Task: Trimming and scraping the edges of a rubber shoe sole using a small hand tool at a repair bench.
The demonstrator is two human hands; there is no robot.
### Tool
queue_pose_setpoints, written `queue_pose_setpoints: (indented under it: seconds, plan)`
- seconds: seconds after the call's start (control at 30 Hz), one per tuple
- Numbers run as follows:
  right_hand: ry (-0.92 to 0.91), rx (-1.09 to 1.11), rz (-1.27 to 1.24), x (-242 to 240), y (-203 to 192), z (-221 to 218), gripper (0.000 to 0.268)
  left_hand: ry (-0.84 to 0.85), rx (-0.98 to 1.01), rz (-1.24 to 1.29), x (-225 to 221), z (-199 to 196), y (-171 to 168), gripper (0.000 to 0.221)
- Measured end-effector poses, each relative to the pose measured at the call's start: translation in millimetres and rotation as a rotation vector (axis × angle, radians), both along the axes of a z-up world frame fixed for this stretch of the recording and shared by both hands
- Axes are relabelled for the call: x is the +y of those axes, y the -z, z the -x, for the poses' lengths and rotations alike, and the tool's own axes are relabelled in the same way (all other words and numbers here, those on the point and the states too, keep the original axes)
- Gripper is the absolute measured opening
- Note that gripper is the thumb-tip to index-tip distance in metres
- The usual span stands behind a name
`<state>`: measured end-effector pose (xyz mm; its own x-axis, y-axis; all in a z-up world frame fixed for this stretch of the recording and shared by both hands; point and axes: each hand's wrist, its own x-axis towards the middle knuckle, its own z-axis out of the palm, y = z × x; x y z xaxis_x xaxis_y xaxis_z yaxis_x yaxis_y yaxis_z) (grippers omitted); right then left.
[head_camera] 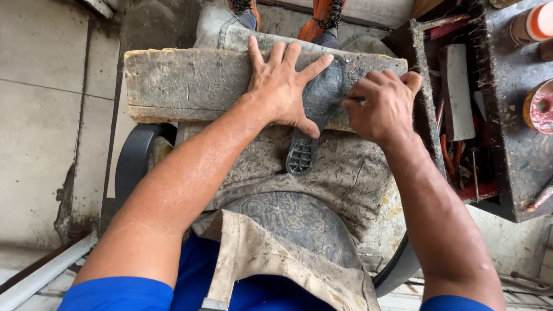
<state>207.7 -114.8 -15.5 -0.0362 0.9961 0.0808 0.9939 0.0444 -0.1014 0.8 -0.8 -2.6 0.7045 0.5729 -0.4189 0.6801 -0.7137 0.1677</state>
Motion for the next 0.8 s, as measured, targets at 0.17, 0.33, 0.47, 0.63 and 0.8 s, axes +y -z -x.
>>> queue_pose_setpoints:
  seconds: [0.17, 0.33, 0.47, 0.63, 0.8]
  plan:
    - [0.112, -0.009, 0.094, 2.2, 1.5, -1.5, 0.018, -0.005, -0.024, -0.011, -2.9, 0.3, -0.8, 0.143]
    - [0.122, -0.061, 0.071, -18.2, -1.5, 13.3, 0.022, -0.002, -0.015, -0.014, -4.7, 2.4, -3.5, 0.143]
    - [0.19, 0.013, 0.11, -11.8, 3.8, 11.1, 0.016, -0.022, -0.013, -0.014, -3.3, -0.4, -5.5, 0.143]
    - [0.153, -0.051, 0.01, -23.4, -2.0, 28.6, 0.022, -0.01, -0.007, -0.02, -3.7, 3.2, -2.3, 0.143]
    - [0.296, -0.009, 0.085, -16.7, 1.1, 27.6, 0.015, -0.035, -0.058, -0.044, -4.5, 3.7, -2.6, 0.143]
